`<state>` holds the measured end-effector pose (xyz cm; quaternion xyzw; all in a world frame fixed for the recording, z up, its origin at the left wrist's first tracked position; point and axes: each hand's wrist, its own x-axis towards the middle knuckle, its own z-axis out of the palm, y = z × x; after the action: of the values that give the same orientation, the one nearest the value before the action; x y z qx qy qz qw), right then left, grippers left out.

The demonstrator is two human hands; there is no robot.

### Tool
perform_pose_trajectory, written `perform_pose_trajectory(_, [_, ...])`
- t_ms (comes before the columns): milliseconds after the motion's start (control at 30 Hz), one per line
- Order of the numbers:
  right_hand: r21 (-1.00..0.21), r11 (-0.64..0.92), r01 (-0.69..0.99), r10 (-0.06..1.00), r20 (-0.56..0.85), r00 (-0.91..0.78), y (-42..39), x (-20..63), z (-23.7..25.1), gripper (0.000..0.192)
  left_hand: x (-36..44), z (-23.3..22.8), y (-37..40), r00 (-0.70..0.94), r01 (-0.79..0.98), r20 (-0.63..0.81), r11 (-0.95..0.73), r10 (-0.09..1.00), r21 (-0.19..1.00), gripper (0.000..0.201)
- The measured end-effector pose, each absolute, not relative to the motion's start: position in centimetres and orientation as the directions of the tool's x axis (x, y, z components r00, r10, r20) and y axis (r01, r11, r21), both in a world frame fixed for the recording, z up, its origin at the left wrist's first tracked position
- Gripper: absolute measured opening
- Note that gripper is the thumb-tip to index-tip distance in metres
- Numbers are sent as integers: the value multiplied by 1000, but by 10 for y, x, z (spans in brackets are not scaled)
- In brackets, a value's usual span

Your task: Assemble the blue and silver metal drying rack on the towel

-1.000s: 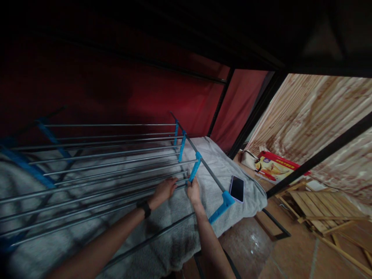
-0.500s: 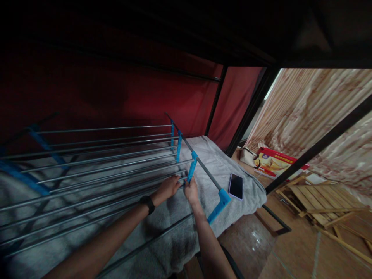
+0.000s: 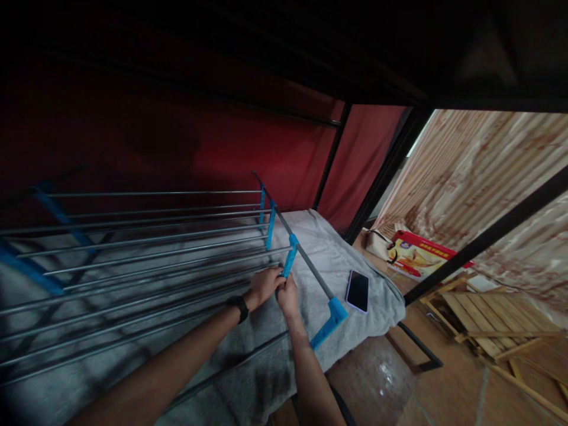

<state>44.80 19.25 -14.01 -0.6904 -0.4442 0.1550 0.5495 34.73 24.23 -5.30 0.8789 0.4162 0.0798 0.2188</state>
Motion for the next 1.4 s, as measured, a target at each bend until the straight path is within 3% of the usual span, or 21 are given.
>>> perform_pose_trajectory(467, [-873, -59, 483, 776, 264, 572, 188, 445, -133, 26, 349, -47, 231, 598, 739, -66, -517, 799, 432, 26])
perform_pose_trajectory(933, [-821, -138, 553, 795, 242, 557, 182, 440, -119, 32, 352, -42, 229, 560, 764, -94, -468, 823, 445, 29])
perform_pose_trajectory(1400, [-842, -81, 533, 774, 284, 566, 185, 443, -141, 35, 352, -47, 232, 593, 736, -53, -515, 804, 439, 29])
